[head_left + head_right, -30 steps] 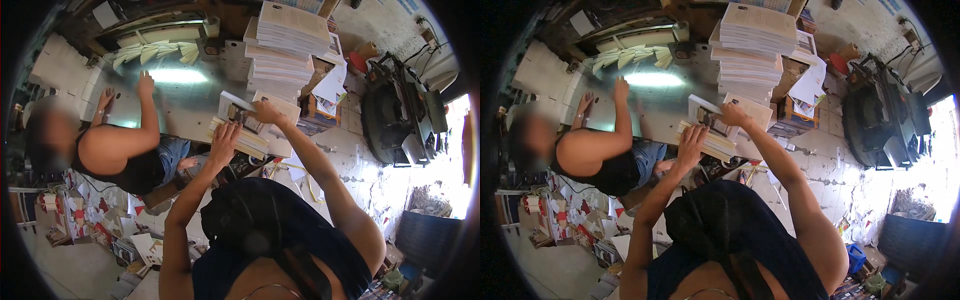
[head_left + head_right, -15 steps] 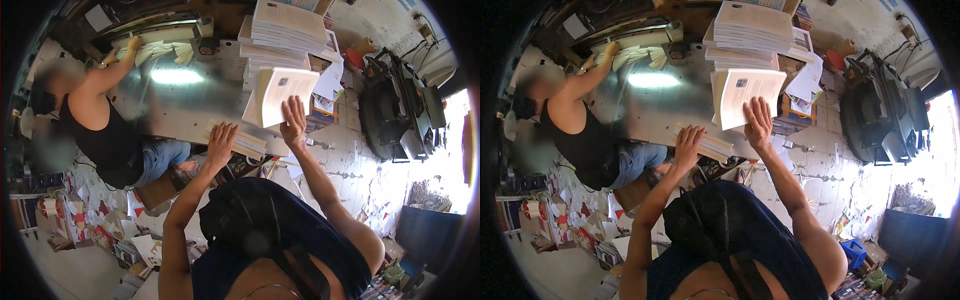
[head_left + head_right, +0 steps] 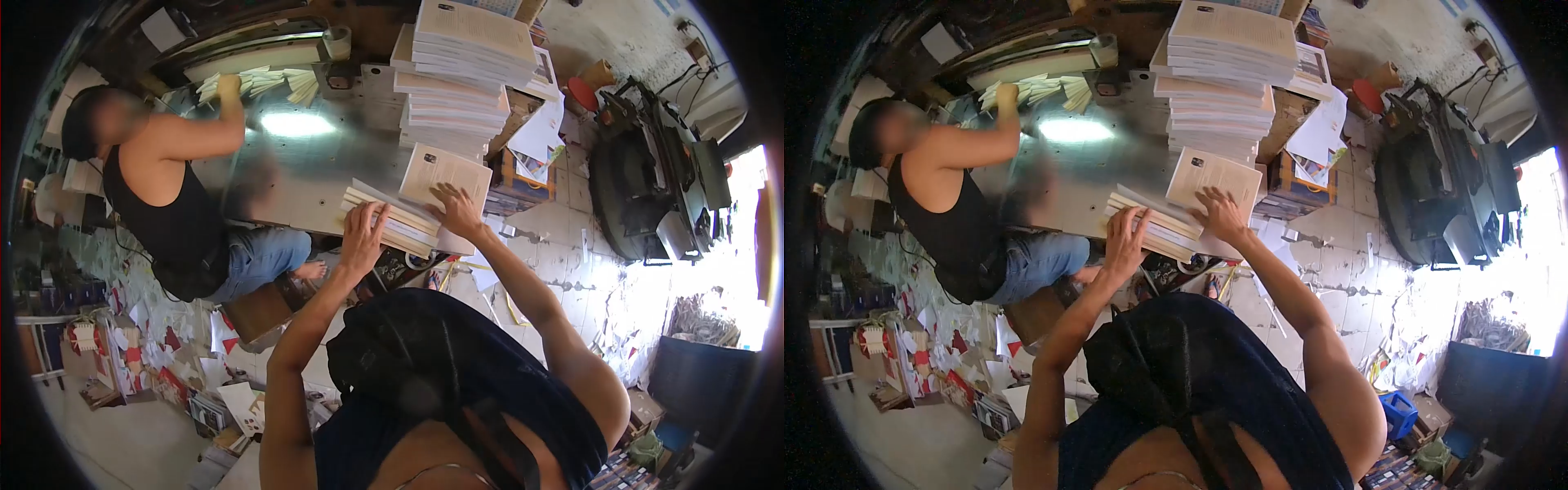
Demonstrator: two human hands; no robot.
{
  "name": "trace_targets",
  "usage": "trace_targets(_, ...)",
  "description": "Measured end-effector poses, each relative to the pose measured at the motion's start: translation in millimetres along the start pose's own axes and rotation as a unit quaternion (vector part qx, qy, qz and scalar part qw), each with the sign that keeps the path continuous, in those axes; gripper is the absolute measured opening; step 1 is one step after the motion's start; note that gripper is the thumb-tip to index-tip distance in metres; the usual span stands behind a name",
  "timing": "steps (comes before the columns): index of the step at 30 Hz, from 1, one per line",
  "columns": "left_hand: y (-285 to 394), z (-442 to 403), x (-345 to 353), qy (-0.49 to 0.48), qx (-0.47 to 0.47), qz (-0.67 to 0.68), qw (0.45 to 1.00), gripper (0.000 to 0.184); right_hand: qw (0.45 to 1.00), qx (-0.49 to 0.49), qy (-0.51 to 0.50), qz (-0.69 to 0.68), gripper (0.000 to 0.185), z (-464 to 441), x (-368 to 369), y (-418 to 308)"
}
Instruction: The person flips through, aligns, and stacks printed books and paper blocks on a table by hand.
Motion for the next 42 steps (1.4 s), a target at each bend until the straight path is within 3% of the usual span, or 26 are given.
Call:
trace_targets(1,1.1,0.7,1.6,-0.01,-0.006,0.002,1.0,0.093,0.987,-0.076,0.069,-0.126,0.053,-5.8,-13.8,-14.6)
trace_targets(3,5.9,-2.3,-6.9,-0.034,-0.015,0.007,0.999,0.076,0.966,-0.059,-0.022,-0.25,0.054,-16.0,-12.9,-30.5)
trace_targets(4,5.3,-0.9,-4.9,-0.027,-0.009,-0.01,1.0,0.079,0.947,-0.048,-0.065,-0.31,0.055,-18.3,-11.1,-40.2)
trace_targets(6,4.1,-2.6,-0.5,-0.007,0.005,-0.044,0.999,0.085,0.963,-0.07,-0.071,-0.252,0.057,-24.2,-11.2,-48.0)
trace_targets(9,3.1,0.1,4.0,-0.018,0.014,-0.052,0.998,0.11,0.97,-0.056,-0.052,-0.232,0.06,-35.5,2.5,-32.6)
trace_targets(16,0.8,6.7,-0.5,0.001,0.012,0.041,0.999,0.105,0.987,-0.013,-0.119,-0.108,0.058,-57.6,-5.4,-31.1)
trace_targets(21,-2.9,13.7,-9.3,0.089,0.024,0.11,0.99,0.109,0.986,-0.034,0.021,-0.163,0.049,-70.7,18.7,5.4)
trace_targets(26,0.9,9.1,0.6,-0.001,0.017,-0.002,1.0,0.095,0.975,0.02,0.061,-0.21,0.043,-65.5,-2.6,44.5)
trace_targets(27,3.0,6.6,1.9,-0.026,0.02,-0.034,0.999,0.094,0.959,0.061,-0.013,-0.276,0.048,-67.5,3.4,50.0)
trace_targets(30,3.9,-0.5,1.5,-0.009,0.014,-0.013,1.0,0.091,0.963,0.106,-0.049,-0.241,0.059,-67.7,7.6,45.8)
trace_targets(31,4.3,-1.4,1.6,-0.01,0.014,-0.008,1.0,0.091,0.98,0.102,-0.098,-0.143,0.075,-63.8,9.7,35.0)
trace_targets(32,5.0,-1.6,0.2,-0.012,0.015,-0.003,1.0,0.091,0.984,0.069,-0.112,-0.12,0.076,-61.0,13.1,20.2)
trace_targets(34,5.8,-3.5,-1.5,-0.015,0.018,0.002,1.0,0.09,0.993,0.004,-0.066,-0.099,0.066,-63.4,26.4,6.1)
trace_targets(37,5.4,-0.1,-3.4,-0.023,0.015,0.0,1.0,0.089,0.993,-0.002,-0.028,-0.116,0.053,-58.3,7.1,-12.3)
trace_targets(42,2.6,5.1,-1.3,-0.022,0.001,-0.002,1.0,0.088,0.96,0.102,0.094,-0.243,0.035,-7.9,-103.0,-29.8)
Point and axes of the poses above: each hand's wrist, its own z-axis away from the middle knuckle, its own x-axis out of the palm, y = z × x, the point moved 8 cm from there along -z, towards the middle knuckle, and after that the axes turned 6 degrees about -x, right-handed, at the moved point
